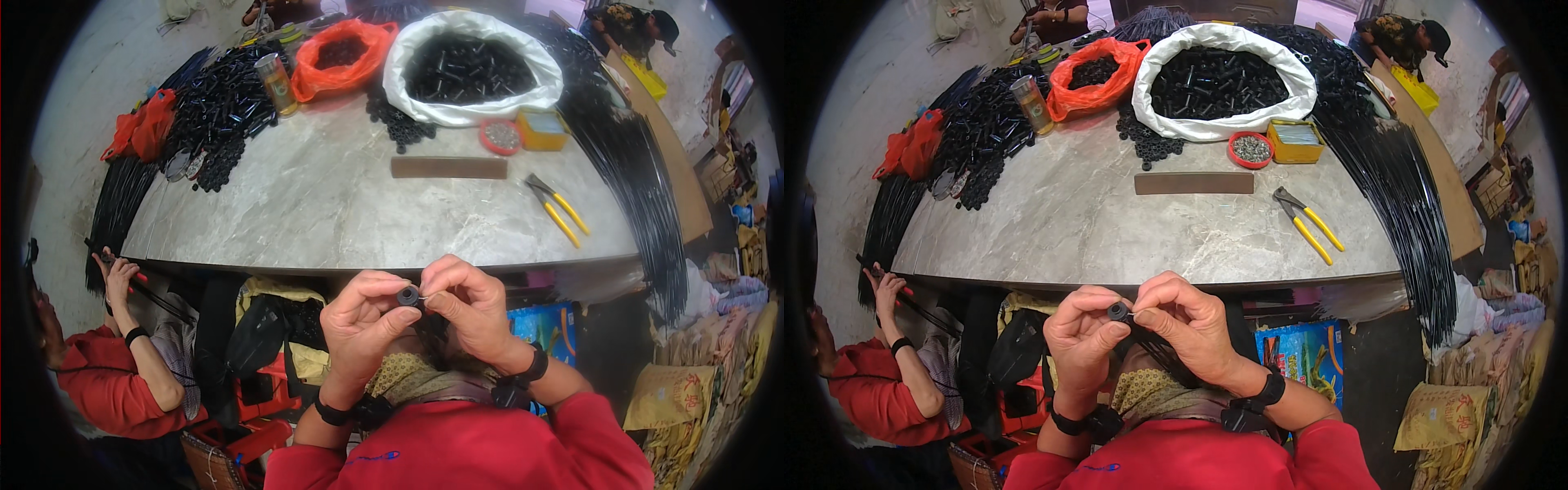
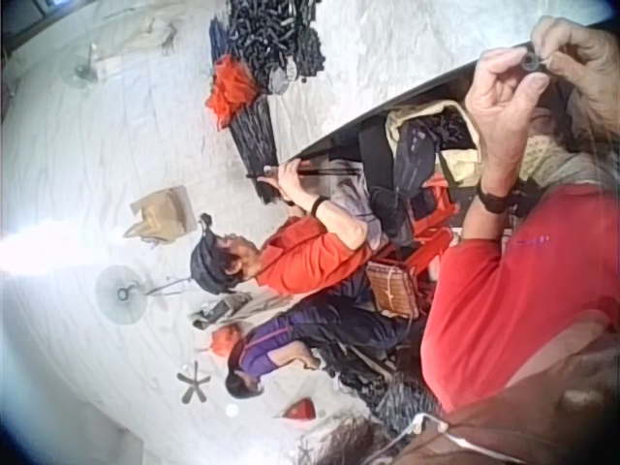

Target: Assembling umbrella ribs and frames using pliers and metal pins in a workshop setting.

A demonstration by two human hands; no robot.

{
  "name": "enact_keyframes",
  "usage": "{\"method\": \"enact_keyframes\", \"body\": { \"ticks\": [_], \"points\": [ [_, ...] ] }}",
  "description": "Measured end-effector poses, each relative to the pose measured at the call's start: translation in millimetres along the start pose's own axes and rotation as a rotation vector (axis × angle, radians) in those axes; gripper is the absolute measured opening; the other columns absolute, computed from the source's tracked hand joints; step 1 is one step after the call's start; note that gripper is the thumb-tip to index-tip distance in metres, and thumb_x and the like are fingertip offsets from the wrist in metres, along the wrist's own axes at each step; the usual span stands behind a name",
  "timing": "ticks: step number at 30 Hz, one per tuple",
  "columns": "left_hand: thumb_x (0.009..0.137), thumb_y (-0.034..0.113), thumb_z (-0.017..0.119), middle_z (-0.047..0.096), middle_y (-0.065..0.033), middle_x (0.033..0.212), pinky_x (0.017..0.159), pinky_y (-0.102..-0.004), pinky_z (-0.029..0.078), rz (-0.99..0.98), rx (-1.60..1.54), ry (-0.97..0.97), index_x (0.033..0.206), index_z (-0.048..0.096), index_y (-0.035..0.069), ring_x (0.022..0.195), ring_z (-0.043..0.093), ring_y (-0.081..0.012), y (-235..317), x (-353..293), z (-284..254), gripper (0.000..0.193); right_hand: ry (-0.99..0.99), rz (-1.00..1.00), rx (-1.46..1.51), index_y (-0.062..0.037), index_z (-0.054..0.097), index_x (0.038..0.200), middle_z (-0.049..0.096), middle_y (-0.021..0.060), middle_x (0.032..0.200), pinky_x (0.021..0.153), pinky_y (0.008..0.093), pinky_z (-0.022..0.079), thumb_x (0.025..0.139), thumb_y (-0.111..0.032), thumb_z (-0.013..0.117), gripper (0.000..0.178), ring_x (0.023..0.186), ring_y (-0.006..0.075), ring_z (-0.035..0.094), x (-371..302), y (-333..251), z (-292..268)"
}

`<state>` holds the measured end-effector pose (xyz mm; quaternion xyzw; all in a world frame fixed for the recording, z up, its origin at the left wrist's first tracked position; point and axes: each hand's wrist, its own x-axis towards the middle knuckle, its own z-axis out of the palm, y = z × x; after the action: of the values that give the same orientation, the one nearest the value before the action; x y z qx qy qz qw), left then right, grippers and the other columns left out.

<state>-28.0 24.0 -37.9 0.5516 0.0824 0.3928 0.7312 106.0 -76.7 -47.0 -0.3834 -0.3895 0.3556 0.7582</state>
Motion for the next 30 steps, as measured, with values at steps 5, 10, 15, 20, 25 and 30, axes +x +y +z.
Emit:
{"method": "enact_keyframes", "body": {
  "ticks": [5, 10, 15, 20, 25, 30],
  "points": [
    [0.081, -0.013, 0.072, 0.06, -0.014, 0.111, 0.083, -0.0299, 0.058, -0.009, -0.001, -0.004, 0.108, 0.064, -0.007, 0.098, 0.064, -0.0183, 0.1, 0.3, 0.8, 0.029, -0.001, -0.017, 0.021, -0.0012, 0.066, 0.1, 0.059, 0.0057, 0.102, 0.083, 0.0243, 0.046, 0.093, -0.002, 0.068, 0.008, 0.092, 0.0097, 0.055, -0.3, 0.2, -0.2],
    [0.078, -0.009, 0.076, 0.063, -0.0136, 0.103, 0.084, -0.0288, 0.055, -0.034, 0.002, 0.042, 0.107, 0.063, -0.006, 0.095, 0.066, -0.0199, 2.8, 0.4, 5.8, 0.032, -0.002, -0.03, 0.018, -0.0013, 0.066, 0.101, 0.059, 0.0057, 0.102, 0.083, 0.0243, 0.046, 0.093, -0.003, 0.069, 0.009, 0.092, 0.0097, 0.055, -0.5, 1.5, -1.3],
    [0.078, -0.008, 0.077, 0.063, -0.0134, 0.103, 0.084, -0.0285, 0.055, -0.029, -0.001, 0.038, 0.107, 0.063, -0.006, 0.094, 0.066, -0.0193, 2.6, 0.4, 6.3, 0.032, 0.002, -0.042, 0.026, -0.0016, 0.066, 0.1, 0.059, 0.0056, 0.102, 0.083, 0.0242, 0.046, 0.092, -0.003, 0.069, 0.009, 0.091, 0.0095, 0.055, -1.2, 3.7, -0.9],
    [0.079, -0.012, 0.074, 0.062, -0.0136, 0.105, 0.082, -0.0287, 0.056, -0.011, 0.002, 0.015, 0.107, 0.064, -0.006, 0.095, 0.065, -0.0185, 1.8, 0.7, 3.6, 0.03, -0.011, -0.082, -0.043, -0.0019, 0.066, 0.1, 0.059, 0.0056, 0.102, 0.081, 0.0233, 0.046, 0.091, -0.003, 0.07, 0.01, 0.092, 0.0091, 0.055, -0.2, 4.0, -0.4],
    [0.078, -0.007, 0.078, 0.064, -0.013, 0.101, 0.081, -0.0275, 0.055, -0.012, 0.009, 0.035, 0.106, 0.065, -0.006, 0.093, 0.066, -0.0189, 2.8, 1.0, 3.3, 0.031, -0.035, -0.092, -0.074, -0.0021, 0.066, 0.1, 0.059, 0.0051, 0.102, 0.078, 0.0226, 0.046, 0.091, -0.003, 0.071, 0.01, 0.09, 0.0086, 0.055, 0.7, 3.5, -2.7],
    [0.08, -0.012, 0.073, 0.063, -0.015, 0.104, 0.082, -0.0297, 0.057, 0.009, 0.011, -0.011, 0.106, 0.065, -0.008, 0.095, 0.065, -0.019, 3.8, -0.6, -0.5, 0.027, -0.051, -0.083, -0.141, -0.0027, 0.067, 0.099, 0.059, 0.0044, 0.101, 0.075, 0.0219, 0.046, 0.09, -0.003, 0.072, 0.01, 0.088, 0.0083, 0.055, 1.3, -3.5, -0.8]
  ]
}}
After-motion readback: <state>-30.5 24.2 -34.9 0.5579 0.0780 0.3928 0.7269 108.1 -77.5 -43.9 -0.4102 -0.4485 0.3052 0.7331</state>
